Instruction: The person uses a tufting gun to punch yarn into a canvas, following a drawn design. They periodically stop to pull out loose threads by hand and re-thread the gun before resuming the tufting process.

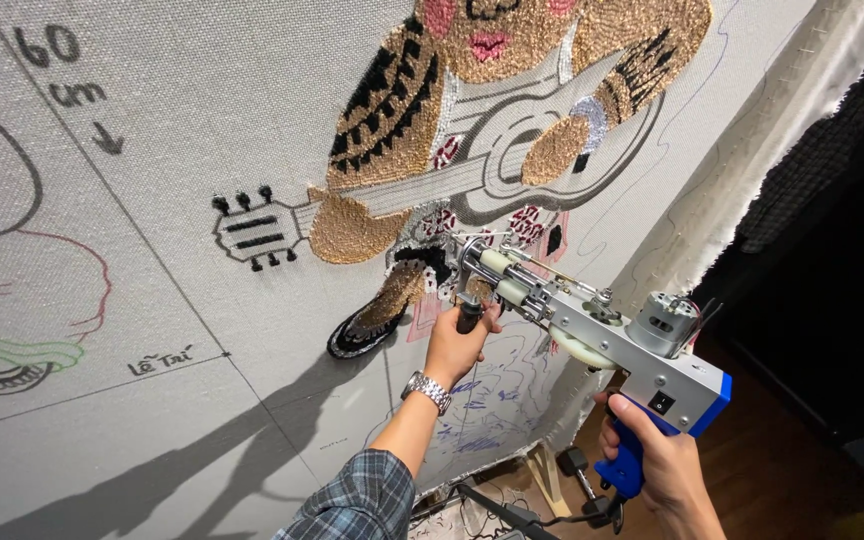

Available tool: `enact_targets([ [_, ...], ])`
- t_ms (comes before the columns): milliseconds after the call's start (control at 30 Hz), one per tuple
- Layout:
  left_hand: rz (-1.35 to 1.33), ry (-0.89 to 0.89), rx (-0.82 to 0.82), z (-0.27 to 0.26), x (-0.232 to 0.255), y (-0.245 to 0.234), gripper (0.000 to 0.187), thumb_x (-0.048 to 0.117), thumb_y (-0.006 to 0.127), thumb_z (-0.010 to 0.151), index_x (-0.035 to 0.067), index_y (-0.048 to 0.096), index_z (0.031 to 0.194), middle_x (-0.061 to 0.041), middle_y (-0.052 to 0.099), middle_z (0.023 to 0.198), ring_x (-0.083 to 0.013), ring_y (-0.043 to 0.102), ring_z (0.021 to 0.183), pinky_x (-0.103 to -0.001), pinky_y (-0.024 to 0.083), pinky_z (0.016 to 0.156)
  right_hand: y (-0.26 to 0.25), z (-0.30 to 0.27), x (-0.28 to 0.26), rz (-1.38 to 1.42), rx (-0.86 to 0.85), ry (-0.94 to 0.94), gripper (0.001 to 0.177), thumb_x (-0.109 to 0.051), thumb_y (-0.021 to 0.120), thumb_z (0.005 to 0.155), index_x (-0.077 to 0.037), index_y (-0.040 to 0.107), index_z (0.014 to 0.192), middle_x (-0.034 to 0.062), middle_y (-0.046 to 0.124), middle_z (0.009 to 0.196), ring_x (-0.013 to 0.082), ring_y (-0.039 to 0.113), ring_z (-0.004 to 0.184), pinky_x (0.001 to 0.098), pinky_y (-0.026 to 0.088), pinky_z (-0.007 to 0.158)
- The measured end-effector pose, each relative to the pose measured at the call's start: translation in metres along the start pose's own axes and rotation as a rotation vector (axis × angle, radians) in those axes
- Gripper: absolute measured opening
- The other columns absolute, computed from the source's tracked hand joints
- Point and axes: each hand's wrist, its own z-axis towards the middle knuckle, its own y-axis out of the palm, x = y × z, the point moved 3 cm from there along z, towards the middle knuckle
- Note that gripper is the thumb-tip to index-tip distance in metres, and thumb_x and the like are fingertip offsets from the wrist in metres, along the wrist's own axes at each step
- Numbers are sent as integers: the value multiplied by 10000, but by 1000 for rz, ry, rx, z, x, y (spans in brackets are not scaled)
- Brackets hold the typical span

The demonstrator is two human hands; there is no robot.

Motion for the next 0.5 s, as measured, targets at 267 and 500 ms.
enact_targets([
  [267, 39, 9, 3, 4, -2, -3, 407, 418, 711, 922, 25, 705, 1028, -45, 779, 813, -87, 568, 490, -251, 476, 449, 9, -2, -7, -38, 23, 22, 341, -225, 730, 842, 83, 702, 986, 100, 546, 584, 190, 533, 477, 316, 430, 413],
  [500, -15, 62, -4, 16, -15, -5, 414, 401, 719, 927, 2, 705, 1038, -43, 782, 831, -19, 709, 651, -258, 529, 462, 16, -3, -9, -46, 22, 16, 343, -243, 738, 845, 69, 705, 984, 95, 547, 605, 184, 539, 493, 314, 432, 422],
])
